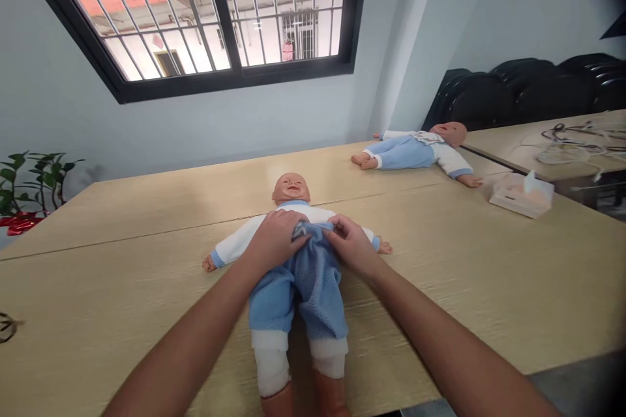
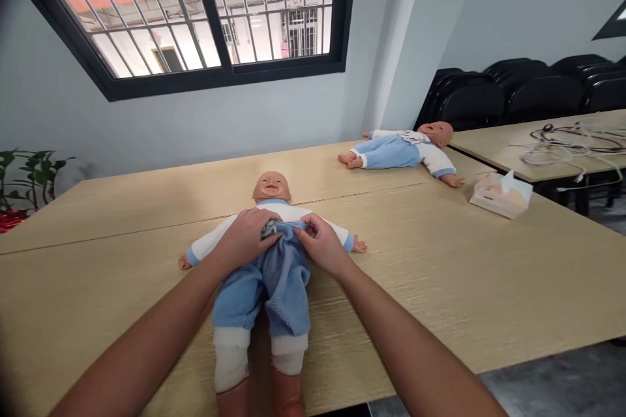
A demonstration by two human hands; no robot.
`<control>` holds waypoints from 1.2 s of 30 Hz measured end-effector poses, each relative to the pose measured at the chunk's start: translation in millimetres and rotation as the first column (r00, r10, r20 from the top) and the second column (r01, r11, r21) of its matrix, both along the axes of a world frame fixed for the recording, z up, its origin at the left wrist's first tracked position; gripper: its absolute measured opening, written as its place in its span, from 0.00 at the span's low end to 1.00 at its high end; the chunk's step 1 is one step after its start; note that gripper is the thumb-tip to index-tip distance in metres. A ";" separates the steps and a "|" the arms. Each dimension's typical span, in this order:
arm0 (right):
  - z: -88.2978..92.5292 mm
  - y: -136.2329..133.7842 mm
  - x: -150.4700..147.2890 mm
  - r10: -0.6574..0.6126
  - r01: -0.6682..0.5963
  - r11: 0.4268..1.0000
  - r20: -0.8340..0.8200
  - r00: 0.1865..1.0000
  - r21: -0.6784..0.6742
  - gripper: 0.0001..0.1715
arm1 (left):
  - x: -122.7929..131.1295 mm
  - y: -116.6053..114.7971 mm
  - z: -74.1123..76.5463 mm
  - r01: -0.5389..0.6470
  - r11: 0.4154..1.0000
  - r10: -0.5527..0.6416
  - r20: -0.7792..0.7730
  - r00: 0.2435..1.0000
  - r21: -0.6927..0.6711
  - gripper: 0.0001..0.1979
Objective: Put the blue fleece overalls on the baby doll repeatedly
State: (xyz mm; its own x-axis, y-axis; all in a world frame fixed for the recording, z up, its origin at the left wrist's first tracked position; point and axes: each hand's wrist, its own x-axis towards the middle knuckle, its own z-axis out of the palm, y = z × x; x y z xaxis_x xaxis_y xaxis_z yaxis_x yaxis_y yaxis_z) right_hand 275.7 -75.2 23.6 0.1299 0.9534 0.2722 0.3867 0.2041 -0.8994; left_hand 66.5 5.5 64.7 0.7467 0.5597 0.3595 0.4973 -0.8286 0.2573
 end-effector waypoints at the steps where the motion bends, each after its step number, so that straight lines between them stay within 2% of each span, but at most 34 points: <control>1: -0.7 0.5 -0.3 -0.005 0.005 1.000 -0.050 0.999 -0.001 0.13 | 0.0 0.4 -0.1 0.003 1.000 -0.003 0.013 1.000 -0.008 0.10; 4: -3.5 3.1 -0.6 -0.074 0.077 0.997 -0.098 0.992 0.024 0.12 | 1.1 1.0 -3.3 0.006 0.999 -0.003 0.083 0.997 -0.033 0.11; 8: -8.3 7.0 -0.3 -0.273 0.270 0.957 0.012 0.962 0.102 0.11 | 1.3 2.3 -12.4 0.055 0.996 -0.046 0.138 0.989 -0.067 0.19; 10: -9.5 8.0 -0.7 -0.286 0.282 0.952 0.019 0.958 0.119 0.11 | 0.0 3.0 -15.5 0.066 0.995 -0.058 0.113 0.992 -0.074 0.29; 12: -9.1 7.9 -1.8 -0.245 0.242 0.963 0.010 0.970 0.122 0.10 | -1.2 3.6 -15.3 0.061 0.995 -0.055 0.076 0.996 -0.078 0.38; 14: -7.6 7.2 -3.1 -0.193 0.187 0.974 0.028 0.981 0.131 0.09 | -0.7 5.0 -11.3 0.054 0.995 -0.048 0.071 0.996 -0.084 0.41; 19: -6.3 5.7 -3.4 -0.139 0.122 0.979 0.099 0.985 0.162 0.06 | 11.9 15.9 5.5 -0.006 0.994 0.018 0.115 0.993 -0.105 0.23; 22: -7.7 5.0 -0.4 -0.126 0.105 0.981 0.123 0.984 0.162 0.05 | 20.9 23.4 10.5 0.041 0.994 -0.038 0.027 0.999 -0.104 0.12; 24: -6.8 3.8 2.6 -0.104 0.081 0.984 0.139 0.985 0.160 0.06 | 24.1 26.1 10.2 0.064 0.990 -0.060 0.031 0.998 -0.127 0.07; 27: -1.2 1.4 6.9 -0.049 0.017 0.988 0.202 0.978 0.156 0.14 | 24.6 26.8 6.8 0.011 0.991 0.011 0.159 0.987 -0.131 0.06; 29: 3.4 0.7 9.0 -0.046 0.010 0.989 0.248 0.968 0.146 0.17 | 23.8 25.9 3.9 -0.027 0.997 0.043 0.258 0.965 -0.068 0.06; 33: 7.0 2.5 10.0 -0.062 0.022 0.990 0.296 0.953 0.138 0.09 | 24.1 23.0 -0.9 -0.045 0.995 0.013 0.326 0.945 0.089 0.06; 36: 4.0 4.9 7.2 -0.038 -0.003 0.991 0.312 0.949 0.133 0.05 | 25.6 21.0 -2.6 -0.070 0.995 0.048 0.271 0.961 0.071 0.08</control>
